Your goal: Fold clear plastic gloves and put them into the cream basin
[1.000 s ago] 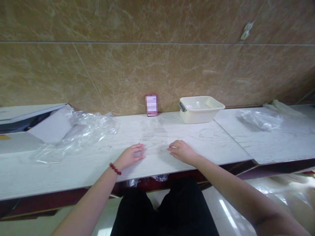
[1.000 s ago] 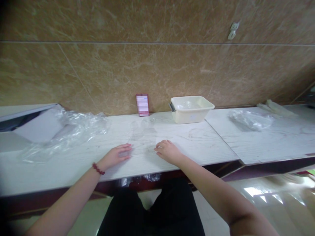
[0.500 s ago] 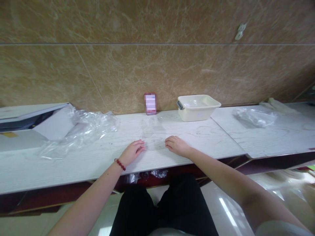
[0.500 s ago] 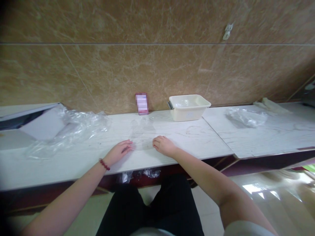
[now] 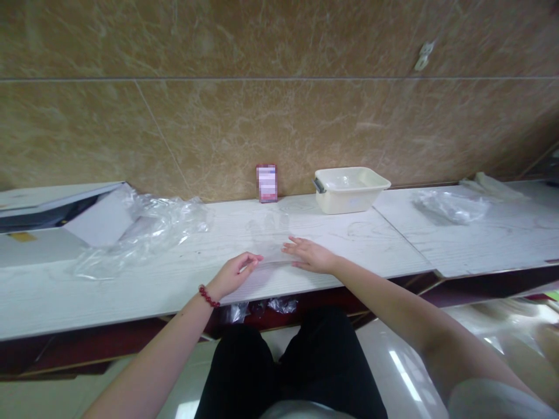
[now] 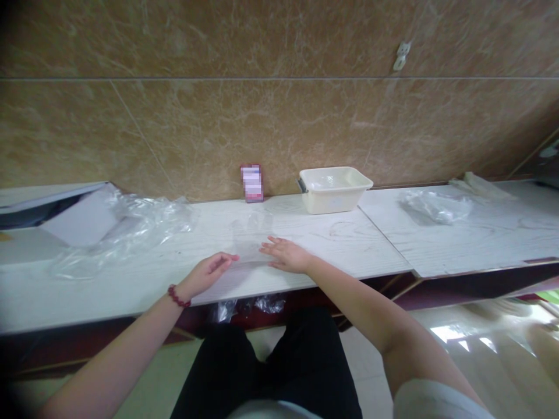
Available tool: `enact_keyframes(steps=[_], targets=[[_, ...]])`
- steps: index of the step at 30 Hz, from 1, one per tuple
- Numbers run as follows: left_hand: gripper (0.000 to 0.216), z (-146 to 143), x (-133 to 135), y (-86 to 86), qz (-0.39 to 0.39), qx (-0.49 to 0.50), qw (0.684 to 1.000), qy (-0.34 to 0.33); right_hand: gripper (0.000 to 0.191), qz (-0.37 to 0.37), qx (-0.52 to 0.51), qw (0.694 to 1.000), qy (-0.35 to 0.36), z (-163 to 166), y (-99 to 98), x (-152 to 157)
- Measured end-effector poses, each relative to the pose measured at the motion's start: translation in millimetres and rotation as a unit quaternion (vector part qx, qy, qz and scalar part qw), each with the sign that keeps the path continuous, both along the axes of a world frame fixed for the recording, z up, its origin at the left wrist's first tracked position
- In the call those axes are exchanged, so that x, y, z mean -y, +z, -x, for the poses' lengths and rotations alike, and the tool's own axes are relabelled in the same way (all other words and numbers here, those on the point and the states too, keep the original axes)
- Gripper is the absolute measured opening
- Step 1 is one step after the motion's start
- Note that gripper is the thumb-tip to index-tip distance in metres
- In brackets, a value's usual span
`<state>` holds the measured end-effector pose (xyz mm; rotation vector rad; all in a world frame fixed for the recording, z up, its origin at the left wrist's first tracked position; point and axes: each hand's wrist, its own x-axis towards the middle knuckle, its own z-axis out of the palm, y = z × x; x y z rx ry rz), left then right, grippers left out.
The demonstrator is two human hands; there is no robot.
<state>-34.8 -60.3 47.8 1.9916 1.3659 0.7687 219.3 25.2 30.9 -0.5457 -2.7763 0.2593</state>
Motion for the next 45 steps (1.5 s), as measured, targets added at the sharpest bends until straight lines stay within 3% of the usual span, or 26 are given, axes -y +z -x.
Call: enact_keyframes(steps=[5,10,12,17,22,26,32,38,42,45], targets=[[0.049,9,-1,-10.0,-0.056,-0.083,0.992,-0.079,0.035,0.019,0.011,0.999,0.034,6,-1.7,-4],[0.036,12,-10,-16.3,-0.110,-0.201,0.972,-0.047,0.035,0.046,0.022,0.998,0.040,5,7.1,6],[0.031,12,-13,-15.8,-0.110,-0.222,0.967,-0.064,0.036,0.055,0.025,0.997,0.054,4,11.6,13],[0.033,10,-10,-15.3,-0.099,-0.187,0.964,-0.160,0.041,0.068,0.010,0.992,0.105,-3,15.8,24],[0.034,10,-4,-21.5,-0.082,-0.146,0.972,-0.164,0.053,0.048,0.011,0.994,0.094,-8,5.8,14],[0.035,9,-4,-21.4,-0.054,-0.119,0.984,-0.122,0.041,0.076,0.002,0.993,0.086,-7,-1.3,4],[0.035,7,-3,-16.9,-0.036,-0.086,0.995,-0.043,0.037,0.130,-0.032,0.989,0.057,-6,0.8,6],[0.038,-7,-7,-13.3,0.045,0.006,0.996,0.076,0.035,0.166,-0.067,0.982,-0.055,5,10.7,7],[0.037,-13,-19,-15.3,0.012,-0.005,0.984,0.180,0.033,0.175,-0.083,0.970,-0.147,19,7.4,-3],[0.032,-13,-30,-19.9,-0.025,-0.038,0.968,0.248,0.022,0.130,-0.119,0.961,-0.213,30,0.8,-12]])
